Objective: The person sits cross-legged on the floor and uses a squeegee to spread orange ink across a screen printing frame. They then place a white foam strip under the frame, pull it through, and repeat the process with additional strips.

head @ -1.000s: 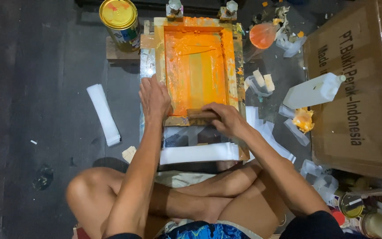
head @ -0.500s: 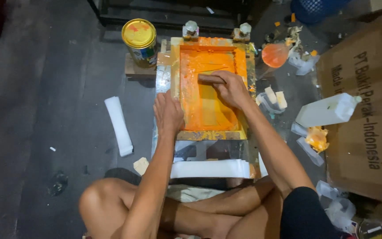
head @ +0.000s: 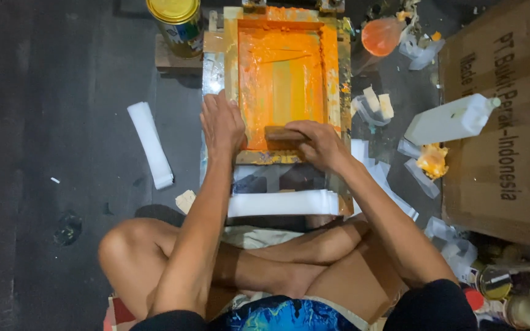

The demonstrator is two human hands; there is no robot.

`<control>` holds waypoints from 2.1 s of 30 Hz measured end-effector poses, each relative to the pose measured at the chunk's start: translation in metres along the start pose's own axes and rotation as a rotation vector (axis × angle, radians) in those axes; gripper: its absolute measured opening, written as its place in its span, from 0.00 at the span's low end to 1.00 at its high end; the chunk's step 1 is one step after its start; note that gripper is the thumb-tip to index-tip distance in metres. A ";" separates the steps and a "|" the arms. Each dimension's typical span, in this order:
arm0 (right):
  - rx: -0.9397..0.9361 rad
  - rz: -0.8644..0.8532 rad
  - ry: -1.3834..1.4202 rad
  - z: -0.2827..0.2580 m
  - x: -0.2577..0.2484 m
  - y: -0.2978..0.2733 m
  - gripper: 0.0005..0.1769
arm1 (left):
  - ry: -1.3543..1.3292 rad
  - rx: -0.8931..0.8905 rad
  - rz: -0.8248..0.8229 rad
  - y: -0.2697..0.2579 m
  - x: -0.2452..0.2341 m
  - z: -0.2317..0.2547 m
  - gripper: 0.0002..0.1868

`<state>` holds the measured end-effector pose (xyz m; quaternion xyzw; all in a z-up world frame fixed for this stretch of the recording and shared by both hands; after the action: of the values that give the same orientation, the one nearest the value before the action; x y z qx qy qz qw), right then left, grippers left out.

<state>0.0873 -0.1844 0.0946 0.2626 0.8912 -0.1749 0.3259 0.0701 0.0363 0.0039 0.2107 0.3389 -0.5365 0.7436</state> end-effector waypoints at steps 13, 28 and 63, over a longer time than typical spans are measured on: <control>0.183 -0.191 0.163 -0.017 -0.014 0.000 0.22 | -0.010 -0.027 0.009 0.002 0.001 -0.002 0.24; 0.103 0.165 0.096 0.046 -0.066 0.100 0.18 | 0.016 -0.130 -0.113 0.003 -0.005 0.005 0.24; -0.057 0.146 -0.048 0.030 -0.060 0.081 0.20 | -0.018 -0.132 -0.126 -0.007 -0.014 0.017 0.26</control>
<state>0.1879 -0.1554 0.1016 0.3130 0.8663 -0.1314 0.3666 0.0658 0.0319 0.0258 0.1349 0.3795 -0.5605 0.7237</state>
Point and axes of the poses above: each hand's wrist, its own y-axis towards the middle knuckle, its own x-axis out of the palm, z = x × y, the point moved 8 cm from there along y, towards the middle knuckle, and after that the axes turned 11 degrees about -z, right-handed, at the moved point
